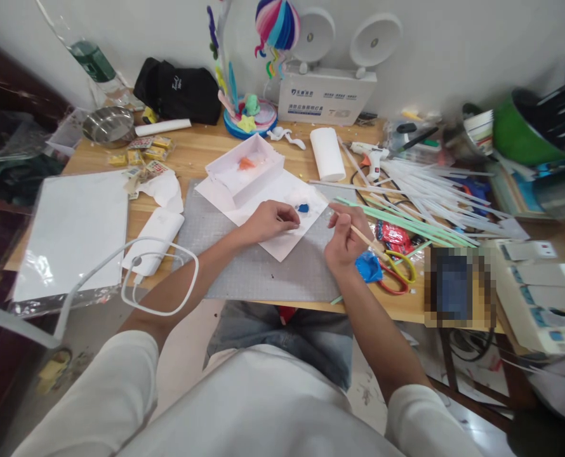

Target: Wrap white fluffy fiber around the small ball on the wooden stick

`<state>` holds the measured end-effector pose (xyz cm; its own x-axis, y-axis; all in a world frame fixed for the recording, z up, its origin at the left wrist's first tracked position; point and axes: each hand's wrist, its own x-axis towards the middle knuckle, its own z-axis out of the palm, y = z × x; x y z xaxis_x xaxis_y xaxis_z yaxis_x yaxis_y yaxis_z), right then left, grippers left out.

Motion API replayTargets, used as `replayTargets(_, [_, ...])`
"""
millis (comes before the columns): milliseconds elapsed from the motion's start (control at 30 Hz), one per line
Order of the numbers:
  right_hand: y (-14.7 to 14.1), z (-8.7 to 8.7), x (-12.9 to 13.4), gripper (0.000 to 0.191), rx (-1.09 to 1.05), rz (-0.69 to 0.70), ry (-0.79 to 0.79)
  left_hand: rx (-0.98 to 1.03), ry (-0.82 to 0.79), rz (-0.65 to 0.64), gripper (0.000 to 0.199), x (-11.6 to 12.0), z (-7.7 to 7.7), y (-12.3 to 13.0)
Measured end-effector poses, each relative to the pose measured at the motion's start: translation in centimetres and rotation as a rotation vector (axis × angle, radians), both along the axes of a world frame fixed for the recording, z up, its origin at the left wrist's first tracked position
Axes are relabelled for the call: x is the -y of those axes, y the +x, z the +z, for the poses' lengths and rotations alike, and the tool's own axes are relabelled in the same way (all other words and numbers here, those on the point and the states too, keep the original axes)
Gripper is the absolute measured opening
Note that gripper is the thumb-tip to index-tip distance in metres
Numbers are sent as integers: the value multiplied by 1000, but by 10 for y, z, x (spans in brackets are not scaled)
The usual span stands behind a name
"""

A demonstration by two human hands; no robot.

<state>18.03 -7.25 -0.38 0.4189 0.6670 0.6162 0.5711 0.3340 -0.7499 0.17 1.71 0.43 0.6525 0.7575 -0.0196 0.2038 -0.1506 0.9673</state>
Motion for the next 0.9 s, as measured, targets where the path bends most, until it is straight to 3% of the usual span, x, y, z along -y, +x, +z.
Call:
replayTargets(167, [-1,1,2,45,15,-71,-48,-49,86,39,10,2,-6,8])
replayTargets(367, [-1,-3,-8,39,48,-26,-181,-74,110,96,13,2,-14,12])
replayTargets(567, [-1,-3,-11,38,61,-17,-203,-88,168,120,17,0,-19,16])
replayTargets(767, [0,-7,-13,38,30,11,-206,-160,337,156,18,-10,-17,24])
replayTargets(900, [2,-10,-13,37,-3,-23,-195,-176,359,250,18,-14,-20,26])
